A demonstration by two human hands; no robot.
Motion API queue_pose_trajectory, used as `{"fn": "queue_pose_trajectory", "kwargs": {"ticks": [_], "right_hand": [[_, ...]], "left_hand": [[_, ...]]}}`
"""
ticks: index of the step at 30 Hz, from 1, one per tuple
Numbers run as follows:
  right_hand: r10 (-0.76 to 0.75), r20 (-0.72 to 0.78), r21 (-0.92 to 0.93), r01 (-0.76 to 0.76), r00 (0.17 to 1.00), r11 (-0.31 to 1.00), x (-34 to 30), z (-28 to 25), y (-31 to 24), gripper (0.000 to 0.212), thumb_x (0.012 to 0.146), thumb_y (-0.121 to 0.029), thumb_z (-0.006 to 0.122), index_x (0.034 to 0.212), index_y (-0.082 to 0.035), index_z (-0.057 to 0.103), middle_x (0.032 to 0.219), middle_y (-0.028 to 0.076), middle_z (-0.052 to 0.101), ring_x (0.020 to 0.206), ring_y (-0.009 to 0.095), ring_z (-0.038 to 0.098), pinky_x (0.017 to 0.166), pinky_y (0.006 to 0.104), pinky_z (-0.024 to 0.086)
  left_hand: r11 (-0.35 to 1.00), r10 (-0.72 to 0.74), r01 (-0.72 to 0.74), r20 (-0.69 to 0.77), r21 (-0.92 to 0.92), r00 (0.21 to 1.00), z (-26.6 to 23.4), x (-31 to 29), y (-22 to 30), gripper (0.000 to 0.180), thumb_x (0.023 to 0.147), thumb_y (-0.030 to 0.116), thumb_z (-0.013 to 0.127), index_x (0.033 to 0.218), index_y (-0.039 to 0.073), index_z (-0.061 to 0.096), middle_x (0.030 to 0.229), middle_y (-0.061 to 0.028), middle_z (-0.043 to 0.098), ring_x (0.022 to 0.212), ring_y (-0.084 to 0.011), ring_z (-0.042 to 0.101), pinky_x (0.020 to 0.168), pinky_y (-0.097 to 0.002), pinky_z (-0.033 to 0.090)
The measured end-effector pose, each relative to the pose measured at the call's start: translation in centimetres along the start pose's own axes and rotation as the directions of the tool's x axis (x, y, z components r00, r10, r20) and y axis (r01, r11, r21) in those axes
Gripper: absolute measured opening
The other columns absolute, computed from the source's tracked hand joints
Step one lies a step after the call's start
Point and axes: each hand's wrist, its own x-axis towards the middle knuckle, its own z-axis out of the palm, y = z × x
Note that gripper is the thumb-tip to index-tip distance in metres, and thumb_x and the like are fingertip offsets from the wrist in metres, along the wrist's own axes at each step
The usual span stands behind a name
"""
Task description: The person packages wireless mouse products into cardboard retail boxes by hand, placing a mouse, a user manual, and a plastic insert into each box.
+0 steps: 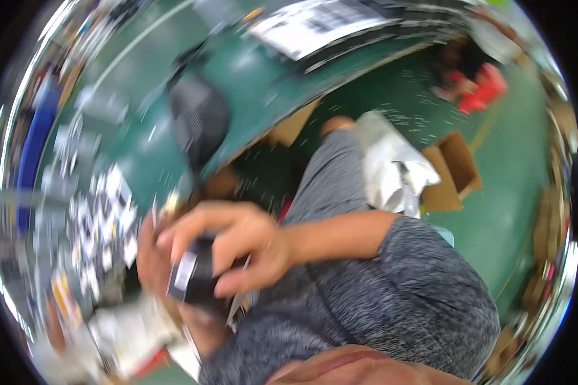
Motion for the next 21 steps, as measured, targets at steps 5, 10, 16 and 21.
{"fn": "queue_pose_trajectory", "kwargs": {"ticks": [5,10,16,21], "right_hand": [[0.088,-0.022,-0.283,-0.090,0.996,0.955,-2.5,-0.2,2.4,0.042,0.084,-0.033,0.077,0.109,-0.004,0.062,0.128,0.020,0.057,0.130,0.038,0.050,0.109,0.0492,0.039],[0.879,0.012,0.606,-0.702,0.477,0.373,-3.8,2.6,0.5,0.076,0.079,-0.024,0.085,0.138,0.000,0.044,0.123,0.009,0.058,0.114,0.017,0.058,0.099,0.0317,0.048],[0.906,0.048,0.685,-0.674,0.420,0.276,-4.1,3.1,0.3,0.053,0.089,-0.014,0.077,0.133,-0.006,0.048,0.118,0.007,0.060,0.109,0.015,0.060,0.093,0.0289,0.050],[0.911,-0.015,0.607,-0.720,0.411,0.335,-4.8,2.8,1.0,0.050,0.092,-0.014,0.075,0.133,-0.006,0.048,0.119,0.007,0.061,0.109,0.015,0.060,0.094,0.0285,0.050]], "left_hand": [[0.593,0.179,-0.035,0.088,-0.805,0.980,1.1,-0.3,-1.3,0.141,0.041,0.053,0.099,0.153,-0.005,0.036,0.137,-0.0191,0.053,0.125,-0.0320,0.055,0.108,-0.0421,0.041],[0.877,0.453,-0.470,-0.155,-0.100,0.878,-0.2,0.2,0.0,0.091,0.057,0.044,0.089,0.137,0.010,0.063,0.124,-0.0105,0.064,0.106,-0.0299,0.062,0.088,-0.0416,0.048],[0.889,0.441,-0.453,-0.139,-0.067,0.886,-0.5,-0.3,0.1,0.090,0.054,0.041,0.087,0.136,0.013,0.064,0.123,-0.0080,0.064,0.103,-0.0295,0.062,0.085,-0.0419,0.046],[0.863,0.500,-0.505,-0.120,-0.007,0.857,-0.2,0.5,-0.4,0.088,0.055,0.039,0.085,0.136,0.013,0.064,0.124,-0.0078,0.064,0.102,-0.0284,0.062,0.086,-0.0420,0.046]]}}
